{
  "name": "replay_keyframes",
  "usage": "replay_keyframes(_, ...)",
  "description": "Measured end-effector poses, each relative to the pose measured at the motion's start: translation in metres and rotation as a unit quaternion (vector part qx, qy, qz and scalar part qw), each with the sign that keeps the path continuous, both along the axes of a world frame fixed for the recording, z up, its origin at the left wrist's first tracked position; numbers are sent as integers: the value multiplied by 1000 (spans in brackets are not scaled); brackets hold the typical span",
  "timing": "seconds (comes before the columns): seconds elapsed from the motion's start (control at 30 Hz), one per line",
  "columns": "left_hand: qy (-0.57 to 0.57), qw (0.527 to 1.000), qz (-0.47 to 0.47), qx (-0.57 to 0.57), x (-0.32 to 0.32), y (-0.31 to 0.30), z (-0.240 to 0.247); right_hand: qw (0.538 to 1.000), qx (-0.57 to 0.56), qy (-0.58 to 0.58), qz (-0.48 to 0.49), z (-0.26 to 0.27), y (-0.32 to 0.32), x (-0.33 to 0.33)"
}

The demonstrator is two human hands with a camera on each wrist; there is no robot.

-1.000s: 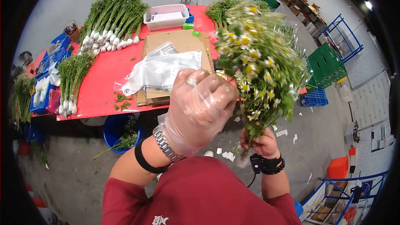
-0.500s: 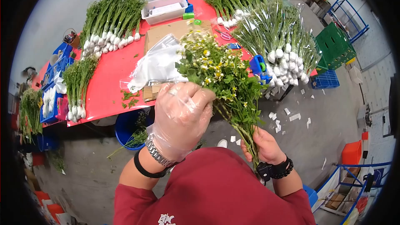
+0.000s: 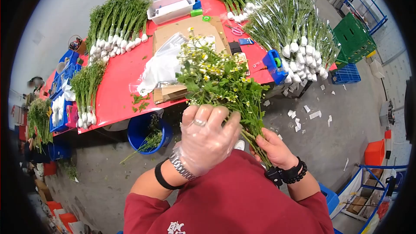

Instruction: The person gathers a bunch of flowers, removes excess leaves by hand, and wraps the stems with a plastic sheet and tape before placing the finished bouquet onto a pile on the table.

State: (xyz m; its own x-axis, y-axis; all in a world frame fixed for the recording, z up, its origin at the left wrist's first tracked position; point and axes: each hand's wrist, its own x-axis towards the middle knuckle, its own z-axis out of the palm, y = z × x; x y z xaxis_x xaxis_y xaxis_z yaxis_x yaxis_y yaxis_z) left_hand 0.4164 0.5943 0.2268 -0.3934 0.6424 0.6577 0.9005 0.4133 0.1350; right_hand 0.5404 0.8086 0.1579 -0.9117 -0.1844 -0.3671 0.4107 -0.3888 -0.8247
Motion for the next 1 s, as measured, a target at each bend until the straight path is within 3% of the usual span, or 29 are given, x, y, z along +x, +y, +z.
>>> replay_keyframes(0.1, -61, 992, 87, -71, 5, 11, -14, 999, 32, -29, 2, -1, -5, -3)
replay_keyframes(0.17, -58, 992, 85, -75, 13, 20, -18, 996, 86, -22, 17, -9, -8, -5)
replay_keyframes(0.4, -119, 988, 4, -93, 11, 18, -32, 991, 101, -60, 64, -16, -7, -9)
replay_keyframes(0.47, -57, 997, 8, -55, 9, 10, -28, 992, 94, -75, 49, -16, -6, -10)
replay_keyframes(0.6, -30, 993, 110, 22, -5, -13, -25, 989, 113, -78, 55, -20, -2, -7)
replay_keyframes(0.67, -26, 985, 173, 1, -12, -13, -23, 989, 110, -79, 60, -18, -2, -8)
replay_keyframes(1.0, -5, 972, 232, -15, -9, -17, -32, 993, 52, -86, 67, -18, 2, -10)
